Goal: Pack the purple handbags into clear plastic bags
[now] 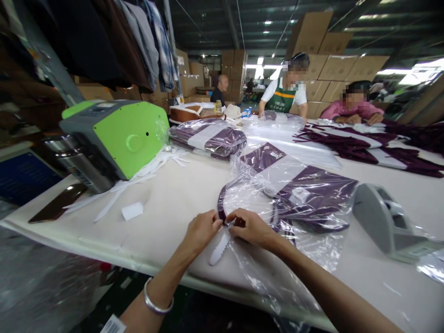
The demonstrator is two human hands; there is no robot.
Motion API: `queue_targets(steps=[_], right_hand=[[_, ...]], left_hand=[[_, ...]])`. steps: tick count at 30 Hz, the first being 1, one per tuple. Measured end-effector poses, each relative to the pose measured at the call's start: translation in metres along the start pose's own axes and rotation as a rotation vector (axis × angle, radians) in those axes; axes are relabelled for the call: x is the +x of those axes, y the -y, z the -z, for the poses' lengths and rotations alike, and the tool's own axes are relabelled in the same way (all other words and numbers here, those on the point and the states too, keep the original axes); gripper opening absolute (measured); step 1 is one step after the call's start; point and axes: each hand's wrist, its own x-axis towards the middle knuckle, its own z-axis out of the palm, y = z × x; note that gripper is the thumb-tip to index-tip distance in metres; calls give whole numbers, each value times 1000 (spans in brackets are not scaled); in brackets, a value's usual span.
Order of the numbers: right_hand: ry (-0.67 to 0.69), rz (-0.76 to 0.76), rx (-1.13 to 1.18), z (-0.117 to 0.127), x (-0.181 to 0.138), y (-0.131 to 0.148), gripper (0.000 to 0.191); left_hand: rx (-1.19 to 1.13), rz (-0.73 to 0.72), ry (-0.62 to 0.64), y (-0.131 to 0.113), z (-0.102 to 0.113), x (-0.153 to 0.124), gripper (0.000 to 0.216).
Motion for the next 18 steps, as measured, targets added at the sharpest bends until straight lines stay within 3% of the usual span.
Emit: queue_targets(steps=[2, 8, 13, 18], right_hand=[[12, -8, 53, 3, 2, -4, 27], [53, 167, 3, 9, 7, 8, 42], [122, 297, -236, 9, -1, 14, 46], [49, 252, -319, -5, -3, 5, 17]], left_hand=[[-75, 9, 35, -1, -2, -2, 18], [-721, 201, 146, 1, -13, -12, 27], [-817, 222, 157, 5, -19, -19, 29], [-829, 223, 168, 8, -25, -21, 32]])
